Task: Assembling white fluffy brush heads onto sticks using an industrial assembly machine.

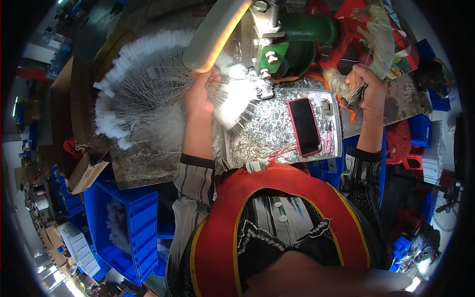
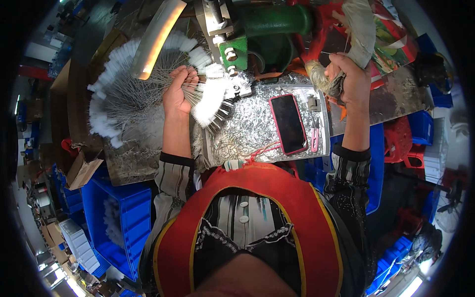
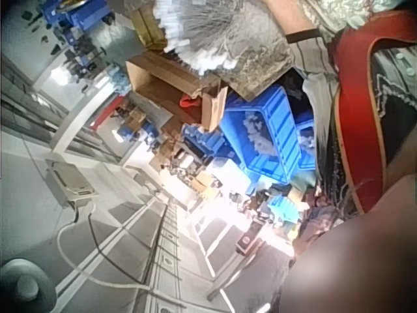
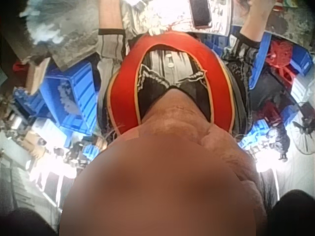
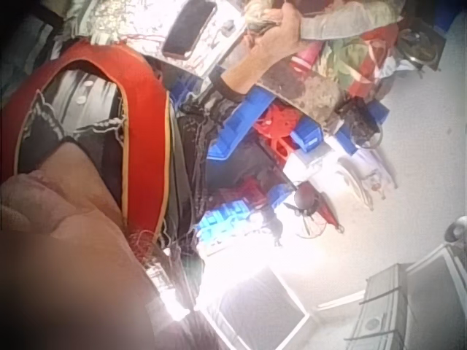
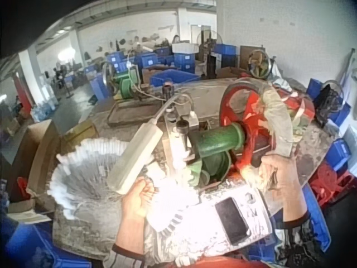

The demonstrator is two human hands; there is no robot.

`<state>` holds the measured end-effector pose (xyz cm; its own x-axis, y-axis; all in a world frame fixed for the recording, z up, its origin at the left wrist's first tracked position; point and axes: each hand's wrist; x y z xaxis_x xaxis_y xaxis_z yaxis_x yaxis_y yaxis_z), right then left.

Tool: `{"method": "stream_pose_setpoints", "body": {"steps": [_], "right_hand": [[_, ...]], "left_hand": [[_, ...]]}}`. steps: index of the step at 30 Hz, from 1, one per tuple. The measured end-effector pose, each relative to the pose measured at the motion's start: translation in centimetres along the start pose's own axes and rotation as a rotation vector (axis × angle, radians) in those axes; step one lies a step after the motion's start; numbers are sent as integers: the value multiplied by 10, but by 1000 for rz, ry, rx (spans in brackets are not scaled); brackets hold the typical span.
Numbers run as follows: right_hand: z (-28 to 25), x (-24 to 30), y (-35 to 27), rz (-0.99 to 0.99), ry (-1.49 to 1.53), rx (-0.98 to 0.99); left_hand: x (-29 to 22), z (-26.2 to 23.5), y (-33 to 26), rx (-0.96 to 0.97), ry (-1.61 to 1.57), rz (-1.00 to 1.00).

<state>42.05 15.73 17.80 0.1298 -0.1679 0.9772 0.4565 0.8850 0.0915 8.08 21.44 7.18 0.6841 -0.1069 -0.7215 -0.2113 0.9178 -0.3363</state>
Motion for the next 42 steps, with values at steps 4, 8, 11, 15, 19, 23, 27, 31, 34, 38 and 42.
{"method": "stream_pose_setpoints", "body": {"steps": [4, 8, 11, 15, 19, 23, 27, 31, 34, 38, 42], "right_hand": [[-4, -34, -2, -279, 56, 107], [-2, -59, 4, -492, 82, 207], [-5, -31, 0, -184, 100, 162], [9, 9, -7, -54, -50, 57], [3, 5, -5, -62, -26, 62], [2, 3, -4, -71, -7, 64], [4, -1, -5, -130, 32, 127], [9, -48, -10, -423, -29, 74], [3, -50, -8, -384, -72, 57], [-3, -14, -4, -31, 52, 25], [8, 17, -3, -43, -8, 104]], "left_hand": [[-1, 3, 0, -15, -8, -34], [0, -3, 4, 82, -51, -62], [4, -10, 7, 82, -181, -102], [6, -7, 3, 29, -199, -26], [10, 2, 4, -13, -187, 9], [9, 3, 5, -11, -182, 10], [9, 2, 5, -35, -177, 17], [7, 4, 0, 0, -154, 13], [-5, 16, -22, 84, 82, -80], [-3, -6, -21, 234, 184, -89], [4, -8, -20, 132, 47, -42]]}}
Point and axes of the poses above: each hand's wrist, its own y-axis towards the middle knuckle, its own z-axis out of the palm, x = y × z, and after that the axes turned 7 degrees about -x, right-handed
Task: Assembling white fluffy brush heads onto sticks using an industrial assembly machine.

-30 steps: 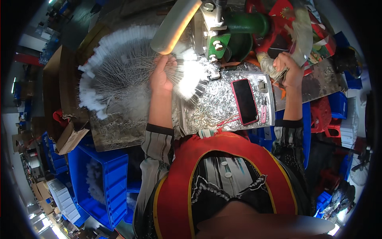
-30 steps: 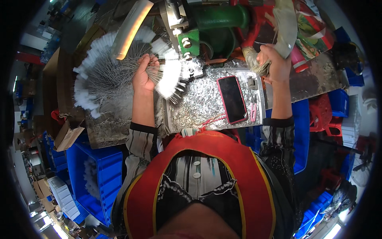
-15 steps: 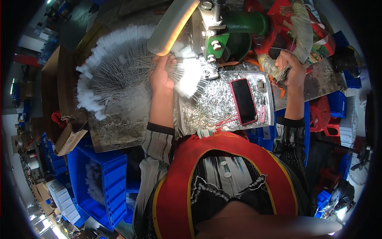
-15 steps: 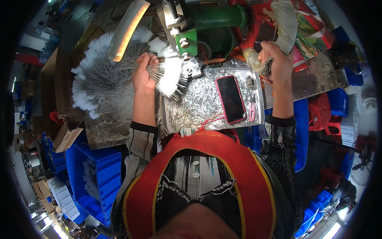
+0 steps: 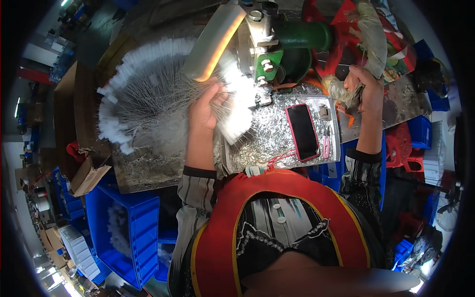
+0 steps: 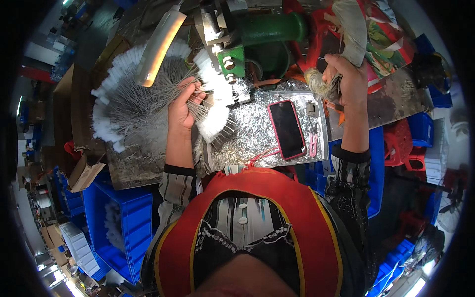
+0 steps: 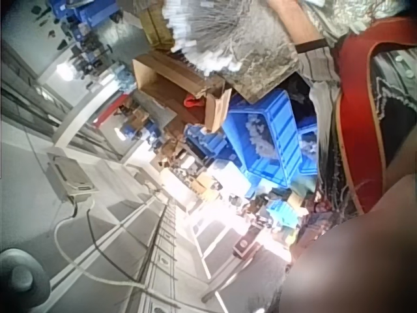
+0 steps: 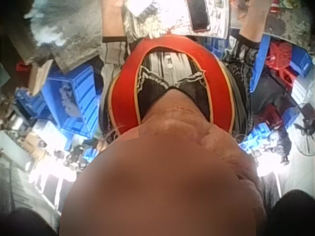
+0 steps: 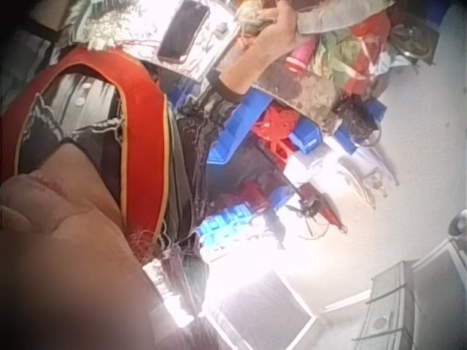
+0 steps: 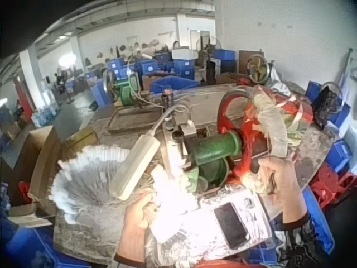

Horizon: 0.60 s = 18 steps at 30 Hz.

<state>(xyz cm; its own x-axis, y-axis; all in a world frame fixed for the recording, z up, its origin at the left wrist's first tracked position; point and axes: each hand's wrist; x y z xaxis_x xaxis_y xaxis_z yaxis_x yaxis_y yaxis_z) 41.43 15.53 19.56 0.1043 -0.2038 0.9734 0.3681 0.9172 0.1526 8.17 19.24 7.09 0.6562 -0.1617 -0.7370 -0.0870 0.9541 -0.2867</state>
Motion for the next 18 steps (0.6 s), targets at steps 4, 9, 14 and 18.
{"method": "stream_pose_setpoints", "body": {"steps": [4, 9, 14, 18], "right_hand": [[-1, -8, -3, 52, -1, -82], [-8, -26, -3, -30, 22, -90], [-10, -29, -3, -30, 43, -65], [-7, -28, -4, -25, 30, -86]], "left_hand": [[3, -3, 2, -53, -108, 22], [3, 0, -2, -27, -174, 25], [4, 5, -1, -42, -172, 23], [6, 4, 2, -74, -134, 32]]}}
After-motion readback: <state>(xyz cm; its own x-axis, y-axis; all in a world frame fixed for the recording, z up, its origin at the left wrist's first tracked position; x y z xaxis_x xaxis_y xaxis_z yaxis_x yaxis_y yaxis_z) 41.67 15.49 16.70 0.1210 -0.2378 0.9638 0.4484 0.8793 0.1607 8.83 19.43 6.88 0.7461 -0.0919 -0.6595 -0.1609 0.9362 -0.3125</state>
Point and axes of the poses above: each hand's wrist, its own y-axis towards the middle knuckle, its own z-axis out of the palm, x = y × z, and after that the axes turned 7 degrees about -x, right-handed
